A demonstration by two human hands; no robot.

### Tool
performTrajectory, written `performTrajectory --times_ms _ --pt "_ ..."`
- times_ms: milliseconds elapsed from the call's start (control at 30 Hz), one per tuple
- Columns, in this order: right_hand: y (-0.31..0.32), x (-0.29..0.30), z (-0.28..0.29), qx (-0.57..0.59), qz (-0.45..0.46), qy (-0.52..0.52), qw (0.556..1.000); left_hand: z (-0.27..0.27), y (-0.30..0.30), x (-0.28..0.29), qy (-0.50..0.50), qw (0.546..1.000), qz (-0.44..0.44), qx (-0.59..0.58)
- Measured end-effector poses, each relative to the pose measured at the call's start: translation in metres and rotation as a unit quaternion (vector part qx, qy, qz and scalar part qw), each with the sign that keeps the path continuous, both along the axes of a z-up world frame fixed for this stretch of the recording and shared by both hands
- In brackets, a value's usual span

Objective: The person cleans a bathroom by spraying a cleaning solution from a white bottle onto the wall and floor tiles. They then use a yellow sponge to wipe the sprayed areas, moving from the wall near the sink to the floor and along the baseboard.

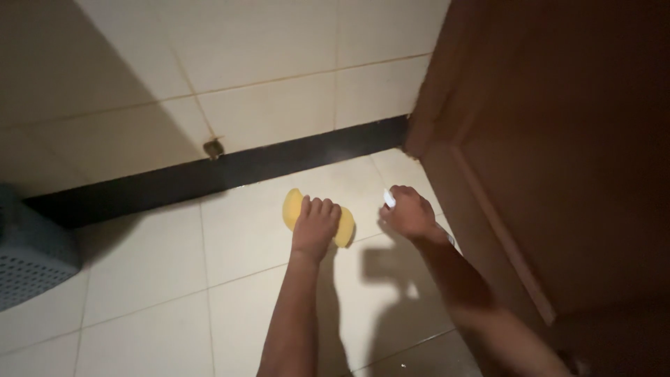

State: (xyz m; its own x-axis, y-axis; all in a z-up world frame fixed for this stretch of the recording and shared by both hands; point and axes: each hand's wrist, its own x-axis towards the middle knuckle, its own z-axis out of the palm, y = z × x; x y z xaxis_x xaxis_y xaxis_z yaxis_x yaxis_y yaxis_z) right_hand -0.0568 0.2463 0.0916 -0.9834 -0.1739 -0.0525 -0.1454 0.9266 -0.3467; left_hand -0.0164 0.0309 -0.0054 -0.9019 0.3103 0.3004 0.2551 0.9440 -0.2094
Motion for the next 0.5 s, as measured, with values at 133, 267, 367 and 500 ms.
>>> performTrajectory --times_ms 133,267,367,500 --pt "0.046 -0.031 -0.052 -0.020 0.014 0.051 0.998 0.010 0.029 -0.011 0.012 1.000 -0.010 -0.017" --pt "0.058 -0.009 -0.030 -0.103 -0.081 0.041 0.991 0.004 0.046 -0.015 0.044 0.998 -0.034 0.003" --pt "0.059 0.006 0.002 -0.071 -0.130 -0.035 0.988 0.005 0.059 -0.021 0.057 0.997 -0.054 0.028" --pt "0.077 -0.012 -0.034 -0.024 -0.093 -0.013 0.995 0.006 0.063 -0.021 0.029 0.998 -0.056 0.029"
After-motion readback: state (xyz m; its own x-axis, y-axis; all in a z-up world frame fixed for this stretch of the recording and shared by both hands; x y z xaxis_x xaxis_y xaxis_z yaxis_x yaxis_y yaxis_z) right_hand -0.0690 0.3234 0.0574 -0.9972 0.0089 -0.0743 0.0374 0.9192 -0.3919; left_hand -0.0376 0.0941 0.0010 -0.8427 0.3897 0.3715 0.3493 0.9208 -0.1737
